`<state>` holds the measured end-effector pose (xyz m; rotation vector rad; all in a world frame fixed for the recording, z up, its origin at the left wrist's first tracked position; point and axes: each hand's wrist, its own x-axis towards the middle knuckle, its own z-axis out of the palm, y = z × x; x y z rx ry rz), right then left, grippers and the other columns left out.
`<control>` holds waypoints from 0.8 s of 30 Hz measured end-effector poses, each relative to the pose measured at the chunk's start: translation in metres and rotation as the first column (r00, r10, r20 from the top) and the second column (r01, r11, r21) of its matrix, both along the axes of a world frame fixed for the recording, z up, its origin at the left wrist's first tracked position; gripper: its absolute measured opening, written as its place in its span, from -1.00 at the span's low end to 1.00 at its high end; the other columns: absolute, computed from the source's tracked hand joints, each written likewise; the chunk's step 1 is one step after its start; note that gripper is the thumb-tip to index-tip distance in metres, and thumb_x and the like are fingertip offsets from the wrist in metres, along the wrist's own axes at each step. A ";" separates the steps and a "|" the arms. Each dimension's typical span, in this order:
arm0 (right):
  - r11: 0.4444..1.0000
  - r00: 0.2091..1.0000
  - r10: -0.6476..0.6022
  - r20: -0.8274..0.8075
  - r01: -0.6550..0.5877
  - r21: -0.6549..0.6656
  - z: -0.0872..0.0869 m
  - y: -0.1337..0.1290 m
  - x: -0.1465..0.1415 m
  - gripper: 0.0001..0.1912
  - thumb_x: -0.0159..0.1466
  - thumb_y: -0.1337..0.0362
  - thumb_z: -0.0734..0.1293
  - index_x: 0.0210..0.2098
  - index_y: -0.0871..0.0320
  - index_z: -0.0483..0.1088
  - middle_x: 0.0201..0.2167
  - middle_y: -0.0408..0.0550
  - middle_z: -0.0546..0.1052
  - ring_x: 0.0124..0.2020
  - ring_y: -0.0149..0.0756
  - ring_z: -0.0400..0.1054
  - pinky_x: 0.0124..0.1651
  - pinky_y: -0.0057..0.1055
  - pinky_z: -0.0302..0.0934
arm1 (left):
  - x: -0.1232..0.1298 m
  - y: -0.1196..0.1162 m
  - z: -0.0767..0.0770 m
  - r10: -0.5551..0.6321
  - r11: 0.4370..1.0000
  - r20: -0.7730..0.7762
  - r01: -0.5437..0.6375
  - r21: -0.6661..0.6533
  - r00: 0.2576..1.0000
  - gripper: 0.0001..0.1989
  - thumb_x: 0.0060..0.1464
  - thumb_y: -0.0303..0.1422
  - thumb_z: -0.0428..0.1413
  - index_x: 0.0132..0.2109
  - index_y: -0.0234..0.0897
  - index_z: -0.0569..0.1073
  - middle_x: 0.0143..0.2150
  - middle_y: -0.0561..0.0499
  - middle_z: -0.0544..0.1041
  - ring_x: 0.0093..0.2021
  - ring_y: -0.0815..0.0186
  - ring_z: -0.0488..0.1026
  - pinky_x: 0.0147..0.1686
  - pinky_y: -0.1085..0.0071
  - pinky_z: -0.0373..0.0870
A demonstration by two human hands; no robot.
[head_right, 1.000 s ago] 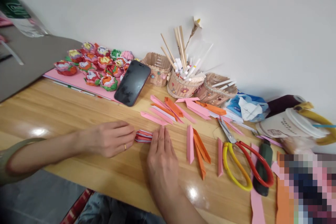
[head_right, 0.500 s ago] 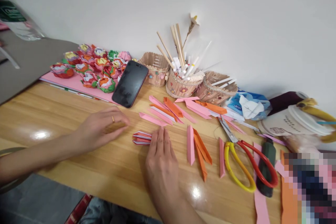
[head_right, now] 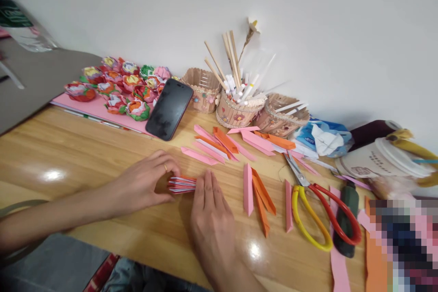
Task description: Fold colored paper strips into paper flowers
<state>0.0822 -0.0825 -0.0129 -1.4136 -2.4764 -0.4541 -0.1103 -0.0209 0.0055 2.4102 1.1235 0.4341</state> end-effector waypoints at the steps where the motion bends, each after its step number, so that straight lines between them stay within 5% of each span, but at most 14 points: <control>1: 1.000 1.000 0.007 -0.018 -0.007 0.010 0.000 -0.001 0.001 -0.52 0.10 0.64 0.01 -0.04 0.53 0.32 -0.02 0.45 0.43 -0.01 0.04 0.38 -0.13 -0.17 0.42 | 0.002 -0.003 0.001 0.031 0.999 0.036 -0.030 -0.023 0.999 -0.82 -0.07 -0.40 0.17 -0.27 -0.28 0.36 -0.26 -0.02 0.45 -0.14 0.21 0.36 -0.19 0.27 0.35; 5: 0.997 0.996 0.029 -0.090 -0.021 0.080 0.001 -0.002 0.005 -0.54 0.15 0.62 0.03 0.02 0.49 0.26 0.00 0.41 0.42 0.02 -0.01 0.36 -0.11 -0.18 0.41 | 0.008 -0.015 0.006 0.149 0.988 0.269 -0.129 -0.091 0.952 -0.89 0.00 -0.44 0.12 -0.27 -0.27 0.35 -0.31 0.04 0.47 -0.26 0.32 0.41 -0.26 0.36 0.37; 12: 0.987 0.971 0.067 -0.228 -0.032 0.157 0.001 -0.005 0.009 -0.40 0.20 0.59 0.08 0.24 0.39 0.01 0.11 0.26 0.36 0.14 -0.13 0.24 0.05 -0.25 0.30 | 0.019 -0.031 0.020 0.099 0.995 0.642 -0.059 -0.084 0.760 -0.83 0.00 -0.48 0.12 -0.21 -0.27 0.34 -0.25 0.00 0.49 -0.22 0.35 0.44 -0.20 0.37 0.40; 18: 0.981 0.978 0.037 -0.205 0.003 0.192 -0.001 -0.006 0.012 -0.38 0.26 0.52 0.08 0.30 0.33 -0.12 0.12 0.13 0.36 0.11 -0.19 0.28 0.04 -0.33 0.31 | 0.028 -0.039 0.020 0.239 0.966 0.738 -0.081 -0.244 0.631 -0.75 -0.04 -0.51 0.13 -0.15 -0.26 0.37 -0.21 -0.06 0.51 -0.17 0.31 0.45 -0.18 0.37 0.43; 24: 0.978 0.988 0.086 -0.128 -0.058 0.201 0.009 -0.006 0.015 -0.40 0.30 0.51 0.04 0.31 0.37 -0.20 0.07 0.19 0.41 0.14 -0.15 0.25 0.06 -0.23 0.28 | 0.034 -0.035 0.017 0.310 0.927 0.797 0.023 -0.375 0.518 -0.80 -0.08 -0.36 0.22 -0.24 -0.27 0.49 -0.23 -0.06 0.54 -0.19 0.28 0.48 -0.17 0.33 0.44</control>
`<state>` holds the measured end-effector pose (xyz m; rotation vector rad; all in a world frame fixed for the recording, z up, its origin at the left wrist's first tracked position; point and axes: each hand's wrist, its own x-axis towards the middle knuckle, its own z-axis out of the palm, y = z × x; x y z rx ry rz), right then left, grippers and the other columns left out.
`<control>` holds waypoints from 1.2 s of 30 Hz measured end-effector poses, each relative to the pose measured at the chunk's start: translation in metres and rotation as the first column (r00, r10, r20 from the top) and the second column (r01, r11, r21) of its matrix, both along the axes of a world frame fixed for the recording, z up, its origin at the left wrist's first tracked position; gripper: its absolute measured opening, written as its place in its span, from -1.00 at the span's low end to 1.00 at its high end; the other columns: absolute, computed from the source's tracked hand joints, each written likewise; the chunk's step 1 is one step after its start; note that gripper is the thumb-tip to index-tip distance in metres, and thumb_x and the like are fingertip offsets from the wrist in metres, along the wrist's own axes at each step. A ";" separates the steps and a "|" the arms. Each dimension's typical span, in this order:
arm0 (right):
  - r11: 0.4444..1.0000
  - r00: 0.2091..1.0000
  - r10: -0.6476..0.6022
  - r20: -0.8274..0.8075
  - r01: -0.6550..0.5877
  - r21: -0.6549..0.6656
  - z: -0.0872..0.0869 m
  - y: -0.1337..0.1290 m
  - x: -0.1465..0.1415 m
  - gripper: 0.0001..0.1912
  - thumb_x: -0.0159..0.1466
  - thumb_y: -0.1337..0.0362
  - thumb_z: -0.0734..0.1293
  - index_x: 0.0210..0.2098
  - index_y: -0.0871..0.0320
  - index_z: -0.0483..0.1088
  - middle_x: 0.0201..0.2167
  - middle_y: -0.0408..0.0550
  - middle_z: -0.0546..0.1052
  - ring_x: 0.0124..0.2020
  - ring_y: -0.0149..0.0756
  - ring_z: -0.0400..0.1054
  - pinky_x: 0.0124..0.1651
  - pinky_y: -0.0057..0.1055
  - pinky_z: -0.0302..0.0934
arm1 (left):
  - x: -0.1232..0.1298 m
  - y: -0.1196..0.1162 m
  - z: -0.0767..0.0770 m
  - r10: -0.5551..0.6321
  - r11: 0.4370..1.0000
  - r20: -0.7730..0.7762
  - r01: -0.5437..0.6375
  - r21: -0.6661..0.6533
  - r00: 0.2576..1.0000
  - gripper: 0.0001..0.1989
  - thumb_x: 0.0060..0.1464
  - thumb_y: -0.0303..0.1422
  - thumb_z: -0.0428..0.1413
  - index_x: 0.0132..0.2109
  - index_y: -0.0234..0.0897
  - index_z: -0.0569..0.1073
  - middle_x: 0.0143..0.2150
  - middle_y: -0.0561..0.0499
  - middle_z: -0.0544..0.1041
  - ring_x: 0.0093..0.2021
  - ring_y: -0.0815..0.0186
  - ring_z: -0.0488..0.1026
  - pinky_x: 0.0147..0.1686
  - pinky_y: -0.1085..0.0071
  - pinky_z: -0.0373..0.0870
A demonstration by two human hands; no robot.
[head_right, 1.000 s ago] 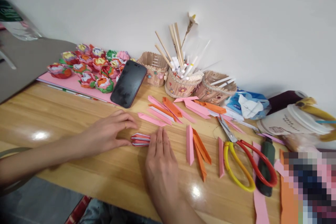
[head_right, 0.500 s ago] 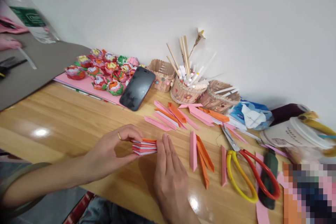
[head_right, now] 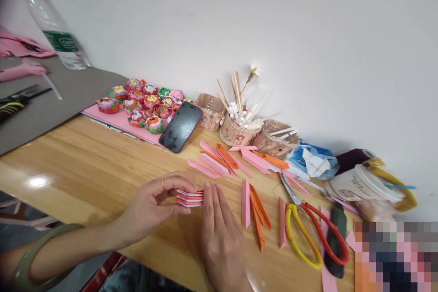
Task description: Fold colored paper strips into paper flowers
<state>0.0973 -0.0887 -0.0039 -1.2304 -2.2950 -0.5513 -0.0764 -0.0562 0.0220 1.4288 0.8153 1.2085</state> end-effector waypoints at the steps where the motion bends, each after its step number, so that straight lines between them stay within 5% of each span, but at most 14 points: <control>1: 1.000 1.000 -0.002 0.003 0.002 0.005 0.001 0.001 0.000 -0.41 0.30 0.52 0.04 0.31 0.36 -0.19 0.06 0.19 0.42 0.14 -0.15 0.25 0.06 -0.23 0.28 | 0.001 0.001 -0.001 -0.005 0.999 0.029 0.006 -0.039 1.000 -0.80 -0.08 -0.34 0.22 -0.24 -0.27 0.49 -0.22 -0.07 0.55 -0.19 0.27 0.48 -0.17 0.32 0.45; 6: 0.999 0.997 0.002 -0.078 -0.006 -0.054 0.007 0.011 0.000 -0.46 0.30 0.52 0.01 0.27 0.25 0.00 -0.04 0.14 0.50 -0.03 -0.19 0.39 -0.05 -0.24 0.33 | 0.009 0.008 0.003 -0.012 0.985 0.108 0.030 -0.170 0.994 -0.82 -0.09 -0.33 0.21 -0.28 -0.30 0.50 -0.25 -0.06 0.58 -0.22 0.27 0.50 -0.14 0.31 0.44; 10: 0.927 0.947 0.005 -0.322 -0.125 -0.353 0.022 0.023 0.003 -0.58 0.34 0.39 0.06 0.18 0.16 0.16 -0.06 0.08 0.49 -0.02 -0.25 0.37 0.00 -0.26 0.30 | 0.013 0.022 0.014 -0.037 0.977 0.148 0.067 -0.204 0.988 -0.86 -0.09 -0.34 0.20 -0.35 -0.34 0.49 -0.33 -0.03 0.58 -0.28 0.30 0.50 -0.18 0.35 0.42; 13: 0.746 0.826 -0.057 -0.560 -0.338 -0.574 0.037 0.029 0.010 -0.61 0.37 0.24 0.04 0.15 0.13 0.17 -0.09 0.03 0.49 -0.06 -0.28 0.40 -0.06 -0.32 0.32 | 0.018 0.035 0.025 -0.073 0.969 0.163 0.109 -0.221 0.984 -0.87 -0.07 -0.35 0.18 -0.36 -0.33 0.49 -0.39 0.02 0.56 -0.36 0.35 0.47 -0.24 0.38 0.41; 16: 0.445 0.648 -0.204 -0.734 -0.607 -0.659 0.045 0.035 0.017 -0.59 0.37 0.12 0.00 0.00 0.20 0.29 -0.41 -0.07 0.49 -0.45 -0.37 0.43 -0.35 -0.41 0.34 | 0.024 0.046 0.034 -0.057 0.958 0.145 0.095 -0.270 0.988 -0.87 -0.11 -0.36 0.20 -0.40 -0.36 0.47 -0.44 0.04 0.52 -0.41 0.38 0.44 -0.30 0.40 0.38; 18: 0.335 0.517 -0.336 -0.787 -0.716 -0.613 0.047 0.039 0.019 -0.58 0.35 0.06 0.04 -0.13 0.24 0.33 -0.54 -0.17 0.38 -0.65 -0.49 0.26 -0.56 -0.52 0.18 | 0.030 0.052 0.037 -0.047 0.948 0.157 0.094 -0.306 0.986 -0.85 -0.13 -0.37 0.21 -0.38 -0.36 0.46 -0.44 0.05 0.51 -0.42 0.38 0.42 -0.34 0.41 0.36; 22: 0.338 0.230 -0.494 -0.839 -0.838 -0.428 0.048 0.049 0.020 -0.66 0.30 0.04 0.16 -0.29 0.22 0.30 -0.65 -0.32 0.18 -0.76 -0.63 -0.16 -0.70 -0.61 -0.28 | 0.044 0.062 0.038 -0.149 0.933 0.265 0.224 -0.282 0.953 -0.72 -0.12 -0.30 0.23 -0.23 -0.34 0.47 -0.36 0.02 0.52 -0.40 0.40 0.40 -0.37 0.46 0.31; 25: 0.297 0.082 -0.569 -0.818 -0.907 -0.297 0.053 0.054 0.021 -0.68 0.26 0.05 0.21 -0.37 0.21 0.28 -0.69 -0.36 0.10 -0.76 -0.65 -0.27 -0.70 -0.62 -0.36 | 0.053 0.068 0.038 -0.321 0.866 0.334 0.418 -0.275 0.886 -0.62 -0.09 -0.20 0.22 -0.12 -0.31 0.48 -0.31 -0.02 0.54 -0.48 0.47 0.33 -0.45 0.52 0.25; 30: 0.145 -0.007 -0.662 -0.749 -0.982 -0.119 0.057 0.055 0.030 -0.71 0.22 0.08 0.29 -0.41 0.19 0.25 -0.71 -0.38 0.05 -0.77 -0.65 -0.32 -0.73 -0.66 -0.40 | 0.065 0.076 0.036 -0.512 0.747 0.404 0.625 -0.228 0.758 -0.65 -0.14 -0.21 0.26 -0.17 -0.27 0.52 -0.33 -0.02 0.55 -0.52 0.50 0.33 -0.48 0.55 0.22; 33: 0.086 -0.035 -0.681 -0.731 -0.996 -0.033 0.053 0.055 0.035 -0.74 0.23 0.10 0.27 -0.39 0.18 0.23 -0.70 -0.38 0.04 -0.77 -0.65 -0.30 -0.72 -0.68 -0.36 | 0.072 0.079 0.034 -0.472 0.769 0.394 0.587 -0.254 0.789 -0.68 -0.21 -0.21 0.30 -0.31 -0.34 0.52 -0.45 0.03 0.52 -0.59 0.53 0.30 -0.54 0.55 0.20; 36: 0.094 -0.069 -0.691 -0.719 -0.996 0.006 0.052 0.054 0.037 -0.74 0.24 0.10 0.27 -0.38 0.17 0.23 -0.69 -0.38 0.04 -0.76 -0.66 -0.30 -0.71 -0.70 -0.34 | 0.080 0.078 0.034 -0.389 0.817 0.358 0.497 -0.292 0.849 -0.64 -0.25 -0.17 0.31 -0.39 -0.39 0.50 -0.57 0.07 0.45 -0.65 0.55 0.25 -0.60 0.58 0.16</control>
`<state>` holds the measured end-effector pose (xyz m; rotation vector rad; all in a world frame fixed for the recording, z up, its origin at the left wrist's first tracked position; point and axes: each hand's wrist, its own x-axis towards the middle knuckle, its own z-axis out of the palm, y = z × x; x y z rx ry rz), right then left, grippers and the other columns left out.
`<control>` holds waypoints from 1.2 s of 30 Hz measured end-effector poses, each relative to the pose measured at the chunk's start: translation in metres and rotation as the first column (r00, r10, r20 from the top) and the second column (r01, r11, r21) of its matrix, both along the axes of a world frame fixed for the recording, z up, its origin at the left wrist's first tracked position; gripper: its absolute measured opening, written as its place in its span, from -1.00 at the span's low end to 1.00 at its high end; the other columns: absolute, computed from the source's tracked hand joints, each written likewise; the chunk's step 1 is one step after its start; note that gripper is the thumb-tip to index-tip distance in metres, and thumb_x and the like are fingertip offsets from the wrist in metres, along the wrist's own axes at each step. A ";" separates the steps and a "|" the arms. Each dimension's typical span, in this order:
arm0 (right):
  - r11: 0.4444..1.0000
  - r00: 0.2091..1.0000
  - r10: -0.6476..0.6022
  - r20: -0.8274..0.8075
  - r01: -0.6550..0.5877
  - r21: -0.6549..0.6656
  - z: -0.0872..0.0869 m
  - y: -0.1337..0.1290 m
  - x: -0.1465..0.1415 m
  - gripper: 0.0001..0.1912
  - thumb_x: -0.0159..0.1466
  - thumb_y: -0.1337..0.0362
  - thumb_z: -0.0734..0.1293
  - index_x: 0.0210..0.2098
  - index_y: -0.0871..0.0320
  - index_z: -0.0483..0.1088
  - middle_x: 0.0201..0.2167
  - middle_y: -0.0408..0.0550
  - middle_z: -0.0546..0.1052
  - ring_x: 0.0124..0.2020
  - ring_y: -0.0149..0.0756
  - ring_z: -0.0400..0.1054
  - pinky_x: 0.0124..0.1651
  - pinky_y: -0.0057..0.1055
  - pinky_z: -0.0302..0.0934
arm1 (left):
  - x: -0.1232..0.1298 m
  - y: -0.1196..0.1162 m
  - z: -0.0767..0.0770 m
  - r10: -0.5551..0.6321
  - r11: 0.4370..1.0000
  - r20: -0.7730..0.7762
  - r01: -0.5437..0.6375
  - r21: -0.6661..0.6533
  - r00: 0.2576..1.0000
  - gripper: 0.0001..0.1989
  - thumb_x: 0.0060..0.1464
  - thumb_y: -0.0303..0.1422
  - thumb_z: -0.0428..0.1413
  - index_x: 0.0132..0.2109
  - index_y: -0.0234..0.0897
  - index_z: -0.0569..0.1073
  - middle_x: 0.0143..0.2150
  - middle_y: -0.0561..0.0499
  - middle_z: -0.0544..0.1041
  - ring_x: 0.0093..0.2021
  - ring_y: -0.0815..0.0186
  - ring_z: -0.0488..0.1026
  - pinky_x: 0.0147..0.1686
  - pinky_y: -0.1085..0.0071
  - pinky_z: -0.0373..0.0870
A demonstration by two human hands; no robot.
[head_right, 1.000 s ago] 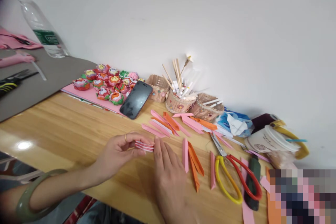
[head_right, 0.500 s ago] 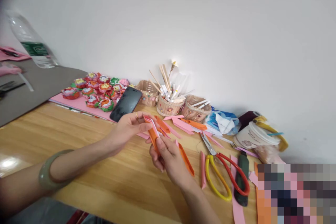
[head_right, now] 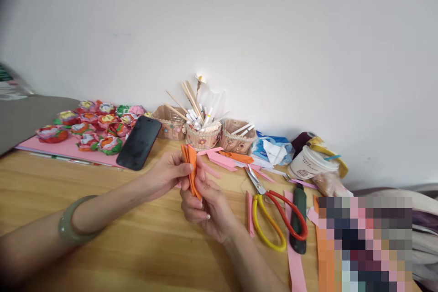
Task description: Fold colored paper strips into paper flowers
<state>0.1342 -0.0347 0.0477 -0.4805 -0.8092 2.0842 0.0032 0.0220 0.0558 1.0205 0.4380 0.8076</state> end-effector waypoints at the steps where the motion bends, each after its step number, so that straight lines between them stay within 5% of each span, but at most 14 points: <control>1: 1.000 1.000 -0.008 -0.006 0.008 -0.003 0.000 0.000 0.000 -0.74 0.24 0.10 0.27 -0.38 0.17 0.23 -0.69 -0.38 0.05 -0.76 -0.66 -0.29 -0.71 -0.70 -0.33 | 0.002 0.000 0.000 0.025 1.000 -0.014 -0.025 0.003 1.000 -0.64 -0.24 -0.15 0.30 -0.39 -0.39 0.50 -0.59 0.08 0.44 -0.66 0.56 0.23 -0.62 0.59 0.13; 7: 0.981 0.968 -0.173 0.183 0.186 -0.056 -0.007 0.005 0.000 -0.65 0.18 -0.02 0.28 -0.37 0.18 0.28 -0.68 -0.35 0.17 -0.77 -0.66 -0.18 -0.72 -0.67 -0.26 | 0.011 0.002 -0.003 0.124 0.992 -0.086 -0.126 -0.019 0.988 -0.69 -0.10 -0.18 0.21 -0.40 -0.41 0.49 -0.54 0.03 0.46 -0.68 0.60 0.11 -0.72 0.61 -0.01; 10: 0.927 0.831 -0.362 0.423 0.371 0.065 -0.017 0.010 0.000 -0.56 0.14 -0.10 0.28 -0.46 0.20 0.27 -0.64 -0.24 0.30 -0.73 -0.59 0.06 -0.68 -0.63 -0.09 | 0.010 0.007 -0.003 0.127 0.987 -0.115 -0.138 -0.087 0.985 -0.69 -0.06 -0.17 0.18 -0.37 -0.40 0.49 -0.56 0.00 0.47 -0.66 0.49 0.27 -0.70 0.57 0.16; 13: 0.860 0.683 -0.508 0.525 0.441 0.257 -0.022 0.010 0.001 -0.56 0.18 -0.10 0.22 -0.34 0.20 0.33 -0.51 -0.13 0.42 -0.60 -0.48 0.26 -0.56 -0.55 0.11 | 0.007 0.011 -0.002 0.147 0.978 -0.124 -0.163 -0.133 0.981 -0.73 0.00 -0.21 0.14 -0.34 -0.38 0.48 -0.54 -0.03 0.49 -0.60 0.36 0.40 -0.65 0.48 0.31; 19: 0.703 0.276 -0.710 0.648 0.221 0.676 -0.019 0.003 0.002 -0.53 0.18 0.04 0.27 0.00 0.11 0.16 -0.17 0.01 0.44 -0.39 -0.32 0.37 -0.42 -0.39 0.24 | 0.006 0.009 0.001 0.219 0.950 -0.141 -0.244 -0.193 0.965 -0.80 0.08 -0.31 0.07 -0.31 -0.38 0.49 -0.40 -0.08 0.56 -0.58 0.40 0.41 -0.66 0.53 0.27; 24: 0.663 -0.080 -0.747 0.659 -0.039 0.747 -0.023 0.003 0.000 -0.51 0.25 0.15 0.20 0.12 0.17 0.05 -0.22 0.07 0.49 -0.47 -0.25 0.39 -0.49 -0.38 0.19 | 0.014 -0.001 -0.004 0.299 0.930 -0.085 -0.311 -0.197 0.950 -0.79 0.05 -0.29 0.11 -0.27 -0.39 0.48 -0.30 -0.09 0.56 -0.47 0.40 0.43 -0.56 0.53 0.26; 27: 0.563 -0.278 -0.819 0.502 -0.228 0.794 -0.027 0.003 0.002 -0.60 0.29 0.25 0.14 0.10 0.21 0.11 -0.20 0.14 0.49 -0.33 -0.13 0.43 -0.45 -0.36 0.18 | 0.017 -0.007 -0.007 0.338 0.927 -0.092 -0.348 -0.140 0.937 -0.78 0.07 -0.27 0.09 -0.26 -0.37 0.48 -0.26 -0.08 0.56 -0.40 0.39 0.43 -0.49 0.50 0.25; 29: 0.528 -0.331 -0.842 0.427 -0.335 0.781 -0.030 0.002 0.004 -0.70 0.30 0.31 0.10 0.00 0.24 0.21 -0.27 0.13 0.51 -0.30 -0.10 0.42 -0.45 -0.37 0.14 | 0.018 -0.010 -0.008 0.352 0.925 -0.097 -0.362 -0.119 0.931 -0.79 0.11 -0.29 0.05 -0.28 -0.36 0.48 -0.25 -0.07 0.56 -0.36 0.38 0.43 -0.45 0.49 0.24; 32: 0.592 -0.336 -0.804 0.491 -0.379 0.711 -0.030 0.001 0.006 -0.80 0.30 0.35 0.08 -0.18 0.20 0.29 -0.45 0.03 0.49 -0.44 -0.17 0.38 -0.52 -0.43 0.00 | 0.019 -0.014 -0.009 0.357 0.919 -0.114 -0.371 -0.136 0.927 -0.79 0.15 -0.33 0.00 -0.29 -0.37 0.47 -0.21 -0.07 0.56 -0.27 0.37 0.43 -0.36 0.48 0.24; 36: 0.693 -0.185 -0.719 0.670 -0.270 0.669 -0.020 0.001 0.007 -0.85 0.30 0.30 0.08 -0.34 0.15 0.24 -0.62 -0.14 0.36 -0.62 -0.34 0.21 -0.56 -0.48 -0.14 | 0.016 -0.012 -0.009 0.313 0.925 -0.098 -0.326 -0.195 0.945 -0.82 0.12 -0.34 0.05 -0.32 -0.38 0.45 -0.27 -0.07 0.56 -0.29 0.38 0.42 -0.32 0.46 0.23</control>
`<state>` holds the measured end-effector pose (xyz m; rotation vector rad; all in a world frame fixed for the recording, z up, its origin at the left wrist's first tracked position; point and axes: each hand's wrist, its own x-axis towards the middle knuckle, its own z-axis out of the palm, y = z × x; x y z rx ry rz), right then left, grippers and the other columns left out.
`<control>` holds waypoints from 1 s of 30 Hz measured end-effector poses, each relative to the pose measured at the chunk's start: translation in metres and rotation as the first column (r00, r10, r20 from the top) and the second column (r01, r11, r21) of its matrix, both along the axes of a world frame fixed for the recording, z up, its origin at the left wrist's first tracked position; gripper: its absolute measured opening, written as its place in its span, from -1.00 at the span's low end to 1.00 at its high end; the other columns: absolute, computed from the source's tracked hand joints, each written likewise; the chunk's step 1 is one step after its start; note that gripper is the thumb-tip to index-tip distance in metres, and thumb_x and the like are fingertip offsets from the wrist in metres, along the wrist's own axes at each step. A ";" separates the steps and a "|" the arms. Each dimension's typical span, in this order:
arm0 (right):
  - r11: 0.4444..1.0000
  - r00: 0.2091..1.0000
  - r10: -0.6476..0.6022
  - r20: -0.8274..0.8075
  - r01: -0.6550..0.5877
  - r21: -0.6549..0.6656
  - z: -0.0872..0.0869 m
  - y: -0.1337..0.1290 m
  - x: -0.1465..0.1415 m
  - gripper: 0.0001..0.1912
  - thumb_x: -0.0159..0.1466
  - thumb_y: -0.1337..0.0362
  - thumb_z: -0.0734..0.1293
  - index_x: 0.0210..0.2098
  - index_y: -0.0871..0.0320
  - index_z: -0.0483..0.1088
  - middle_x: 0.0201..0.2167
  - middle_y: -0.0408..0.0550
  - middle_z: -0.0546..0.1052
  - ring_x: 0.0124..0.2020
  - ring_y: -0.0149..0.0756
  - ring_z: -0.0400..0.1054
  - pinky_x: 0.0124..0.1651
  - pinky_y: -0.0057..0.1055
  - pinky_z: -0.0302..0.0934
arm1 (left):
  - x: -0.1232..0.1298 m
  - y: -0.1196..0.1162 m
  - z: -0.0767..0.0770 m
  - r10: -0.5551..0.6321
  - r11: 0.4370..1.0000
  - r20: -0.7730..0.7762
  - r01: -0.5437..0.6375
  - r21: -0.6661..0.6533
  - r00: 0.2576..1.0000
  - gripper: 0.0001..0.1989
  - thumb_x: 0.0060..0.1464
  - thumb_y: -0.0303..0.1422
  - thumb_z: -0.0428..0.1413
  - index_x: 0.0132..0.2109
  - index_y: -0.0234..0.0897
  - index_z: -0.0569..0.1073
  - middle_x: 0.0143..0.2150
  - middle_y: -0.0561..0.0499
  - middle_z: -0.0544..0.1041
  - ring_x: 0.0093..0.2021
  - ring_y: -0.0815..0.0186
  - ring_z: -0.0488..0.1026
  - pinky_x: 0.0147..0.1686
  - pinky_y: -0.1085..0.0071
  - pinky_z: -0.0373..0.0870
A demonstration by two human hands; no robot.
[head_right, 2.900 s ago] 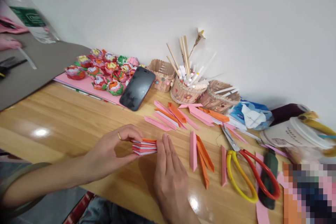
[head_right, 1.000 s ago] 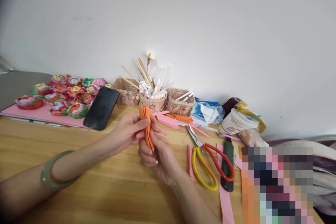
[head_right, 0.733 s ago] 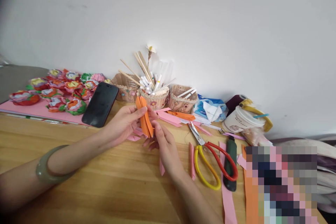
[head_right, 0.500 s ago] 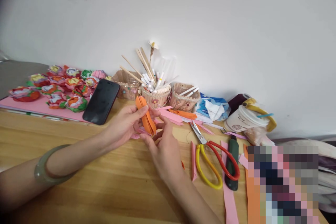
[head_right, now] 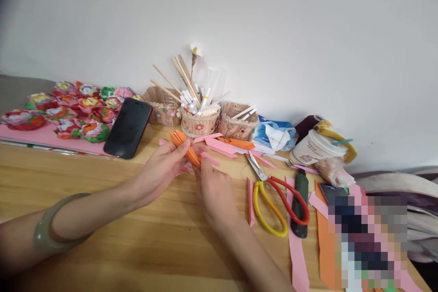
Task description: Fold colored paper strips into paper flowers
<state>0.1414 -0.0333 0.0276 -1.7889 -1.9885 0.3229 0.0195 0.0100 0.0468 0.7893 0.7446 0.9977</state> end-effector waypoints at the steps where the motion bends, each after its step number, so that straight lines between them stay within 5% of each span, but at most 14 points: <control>1: 0.998 0.994 0.021 -0.109 -0.027 -0.050 0.004 0.000 0.000 -0.82 0.31 0.28 0.07 -0.40 0.14 0.20 -0.65 -0.18 0.31 -0.65 -0.38 0.16 -0.56 -0.49 -0.13 | -0.002 0.002 0.000 -0.028 1.000 0.027 0.028 -0.001 0.999 -0.83 0.10 -0.33 0.08 -0.33 -0.38 0.45 -0.30 -0.07 0.57 -0.31 0.38 0.41 -0.33 0.46 0.24; 5: 0.968 0.793 0.078 -0.604 -0.206 -0.146 0.020 0.000 0.003 -0.69 0.32 0.14 0.08 -0.52 0.11 0.07 -0.67 -0.27 0.17 -0.66 -0.48 0.04 -0.58 -0.52 -0.06 | -0.009 0.010 0.002 -0.226 0.974 0.169 0.218 0.062 0.959 -0.77 -0.08 -0.34 0.24 -0.22 -0.30 0.48 -0.31 -0.02 0.58 -0.29 0.37 0.44 -0.31 0.47 0.25; 9: 0.921 0.540 0.041 -0.841 -0.346 -0.177 0.023 0.000 0.007 -0.69 0.29 0.08 0.16 -0.48 0.14 0.13 -0.72 -0.33 0.13 -0.71 -0.53 -0.06 -0.64 -0.55 -0.14 | -0.013 0.016 0.001 -0.388 0.920 0.146 0.373 0.119 0.910 -0.72 -0.11 -0.33 0.26 -0.19 -0.29 0.53 -0.29 -0.06 0.60 -0.26 0.35 0.45 -0.29 0.47 0.26; 16: 0.801 0.118 -0.087 -0.989 -0.582 -0.139 0.013 0.001 0.008 -0.76 0.26 0.13 0.23 -0.40 0.18 0.25 -0.77 -0.39 0.11 -0.80 -0.61 -0.19 -0.76 -0.61 -0.28 | -0.015 0.017 -0.002 -0.420 0.892 0.076 0.396 0.217 0.904 -0.78 -0.08 -0.27 0.23 -0.25 -0.25 0.57 -0.29 -0.03 0.60 -0.35 0.39 0.45 -0.25 0.45 0.29; 23: 0.618 -0.257 -0.249 -0.934 -0.785 0.051 0.004 0.001 0.008 -0.77 0.24 0.19 0.27 -0.46 0.15 0.20 -0.80 -0.41 0.11 -0.87 -0.65 -0.24 -0.82 -0.71 -0.26 | -0.015 0.012 0.006 -0.467 0.858 0.041 0.441 0.263 0.883 -0.69 -0.16 -0.16 0.26 -0.26 -0.25 0.57 -0.36 -0.02 0.58 -0.34 0.32 0.48 -0.16 0.35 0.32; 26: 0.587 -0.304 -0.278 -0.911 -0.804 0.089 0.001 0.004 0.008 -0.79 0.26 0.22 0.25 -0.46 0.15 0.21 -0.80 -0.40 0.13 -0.88 -0.64 -0.22 -0.84 -0.72 -0.26 | -0.012 0.009 0.005 -0.391 0.899 0.051 0.369 0.234 0.919 -0.71 -0.19 -0.17 0.27 -0.37 -0.30 0.56 -0.41 -0.02 0.56 -0.36 0.34 0.46 -0.20 0.40 0.32; 30: 0.698 -0.173 -0.264 -0.949 -0.713 -0.064 0.005 0.006 0.007 -0.78 0.23 0.14 0.28 -0.39 0.18 0.29 -0.74 -0.34 0.22 -0.82 -0.63 -0.06 -0.77 -0.70 -0.11 | -0.010 0.010 0.001 -0.277 0.950 0.062 0.264 0.165 0.959 -0.74 -0.22 -0.21 0.30 -0.43 -0.34 0.54 -0.51 0.02 0.51 -0.51 0.45 0.37 -0.43 0.50 0.28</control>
